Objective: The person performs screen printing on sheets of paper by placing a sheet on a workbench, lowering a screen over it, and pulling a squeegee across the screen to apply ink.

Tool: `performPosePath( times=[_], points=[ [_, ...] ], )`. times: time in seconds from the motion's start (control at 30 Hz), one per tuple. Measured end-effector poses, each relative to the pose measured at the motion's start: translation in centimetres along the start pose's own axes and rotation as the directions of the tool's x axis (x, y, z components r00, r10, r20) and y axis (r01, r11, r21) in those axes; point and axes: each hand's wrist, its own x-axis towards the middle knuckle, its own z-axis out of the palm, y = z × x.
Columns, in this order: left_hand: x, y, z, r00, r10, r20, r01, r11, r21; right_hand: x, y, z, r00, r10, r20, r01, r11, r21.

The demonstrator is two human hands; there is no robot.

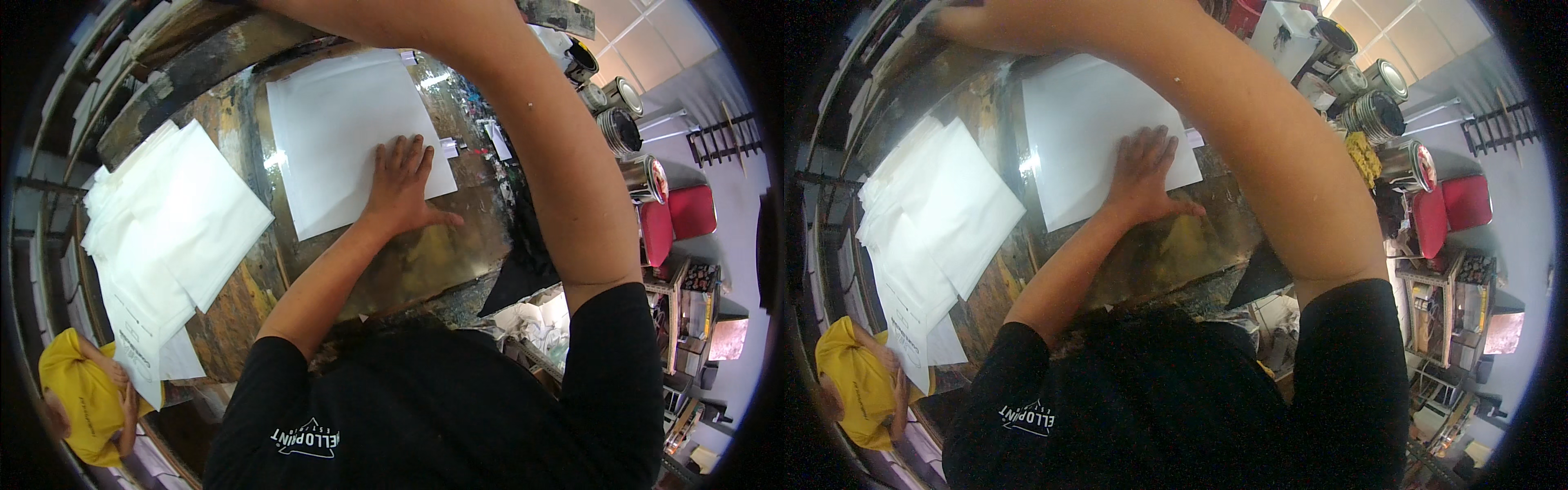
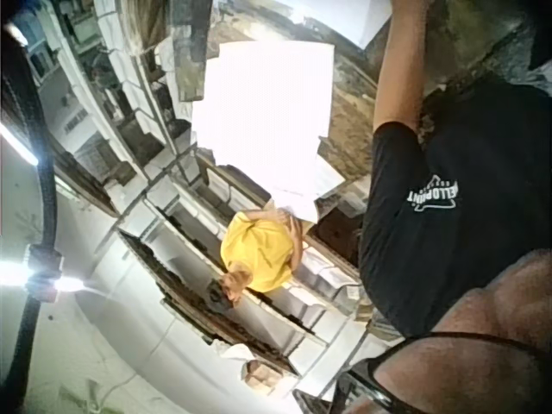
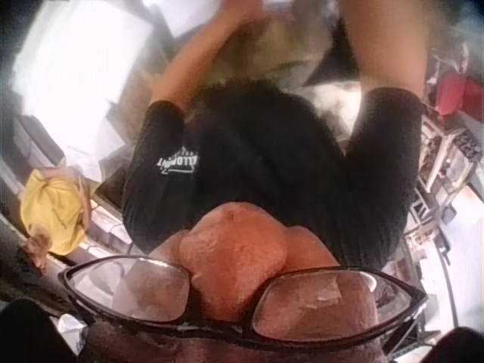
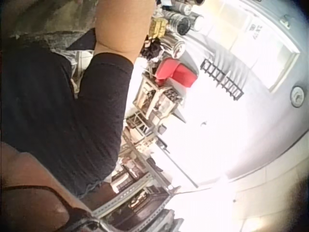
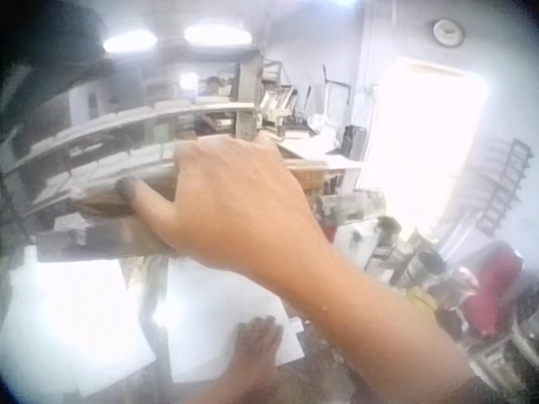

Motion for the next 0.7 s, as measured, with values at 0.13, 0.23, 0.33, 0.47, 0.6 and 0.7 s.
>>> performPosePath(
  times=[0.13,0.23,0.33,0.47,0.6,0.7],
  points=[
    [-1.8,-0.7,-1.5,0.985,-0.041,-0.166,0.047,0.998,0.03,-0.5,3.0,4.5,0.738,-0.345,-0.58,0.412,0.911,-0.019],
    [-4.9,-3.4,-7.4,0.89,-0.323,-0.322,0.183,0.9,-0.395,-1.8,4.1,4.4,0.857,-0.322,-0.402,0.351,0.937,-0.002],
    [-9.7,-6.9,-15.6,0.571,-0.782,-0.249,0.092,0.363,-0.927,-3.1,3.7,4.3,0.911,-0.302,-0.281,0.32,0.947,0.02],
    [-16.2,-8.3,-19.3,0.674,-0.708,-0.21,0.055,0.332,-0.942,-7.1,4.1,10.6,0.915,-0.349,-0.204,0.331,0.936,-0.118],
    [-20.1,-6.0,-11.9,0.644,-0.69,-0.33,0.224,0.582,-0.781,-8.5,8.0,21.1,0.901,-0.433,-0.029,0.433,0.901,-0.005],
    [-22.1,-6.5,-8.0,0.688,-0.669,-0.282,0.556,0.735,-0.389,-10.9,8.2,24.4,0.92,-0.391,0.033,0.39,0.92,0.021]
  ],
)
